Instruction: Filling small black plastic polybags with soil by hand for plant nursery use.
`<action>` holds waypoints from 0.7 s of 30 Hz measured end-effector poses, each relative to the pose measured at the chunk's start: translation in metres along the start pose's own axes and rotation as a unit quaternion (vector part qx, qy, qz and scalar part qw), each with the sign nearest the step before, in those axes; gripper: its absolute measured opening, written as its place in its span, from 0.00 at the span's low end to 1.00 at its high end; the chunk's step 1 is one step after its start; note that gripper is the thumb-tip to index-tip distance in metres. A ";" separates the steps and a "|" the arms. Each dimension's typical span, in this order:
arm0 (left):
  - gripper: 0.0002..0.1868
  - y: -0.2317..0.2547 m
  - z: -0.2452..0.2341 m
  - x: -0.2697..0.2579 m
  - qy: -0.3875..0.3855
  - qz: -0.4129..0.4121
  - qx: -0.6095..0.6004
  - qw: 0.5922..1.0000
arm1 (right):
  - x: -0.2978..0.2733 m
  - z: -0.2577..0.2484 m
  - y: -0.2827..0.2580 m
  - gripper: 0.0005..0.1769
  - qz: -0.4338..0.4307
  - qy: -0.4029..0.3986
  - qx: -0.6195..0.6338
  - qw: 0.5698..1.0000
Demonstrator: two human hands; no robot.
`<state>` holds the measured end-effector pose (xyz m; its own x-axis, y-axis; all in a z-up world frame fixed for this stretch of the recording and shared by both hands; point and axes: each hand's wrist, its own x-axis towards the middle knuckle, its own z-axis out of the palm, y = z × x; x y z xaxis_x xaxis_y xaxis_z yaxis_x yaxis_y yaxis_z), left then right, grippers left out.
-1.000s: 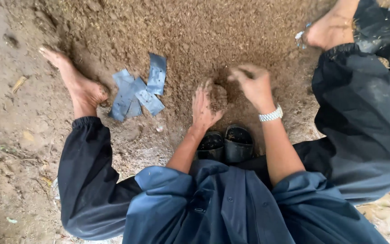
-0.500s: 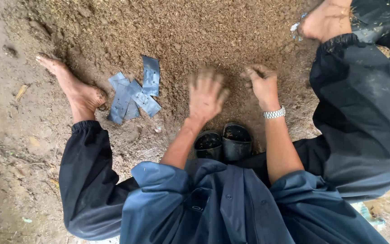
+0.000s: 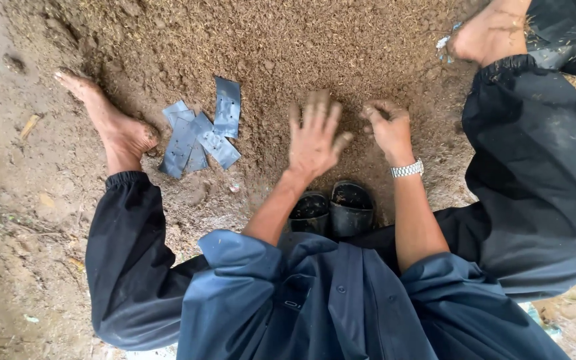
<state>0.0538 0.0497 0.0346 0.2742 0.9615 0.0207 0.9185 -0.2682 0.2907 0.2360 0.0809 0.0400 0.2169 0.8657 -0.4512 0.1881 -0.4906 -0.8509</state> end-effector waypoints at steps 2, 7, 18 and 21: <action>0.36 0.005 0.010 -0.009 -0.022 0.059 0.058 0.996 | -0.001 -0.002 0.001 0.12 0.004 0.003 -0.020 1.000; 0.38 -0.020 -0.010 -0.020 -0.067 0.057 0.024 0.996 | 0.001 -0.006 0.003 0.12 0.029 0.004 -0.026 0.999; 0.42 -0.013 0.002 0.032 0.139 -0.041 0.010 0.989 | -0.009 -0.005 -0.015 0.16 0.033 -0.029 -0.026 0.999; 0.48 -0.009 0.006 0.039 -0.107 -0.101 0.160 0.976 | -0.027 0.000 -0.021 0.11 -0.211 0.062 -0.308 0.926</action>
<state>0.0582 0.0896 0.0273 0.0992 0.9713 -0.2161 0.9926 -0.1118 -0.0469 0.2264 0.0676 0.0706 0.1012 0.9937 -0.0474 0.7835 -0.1089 -0.6117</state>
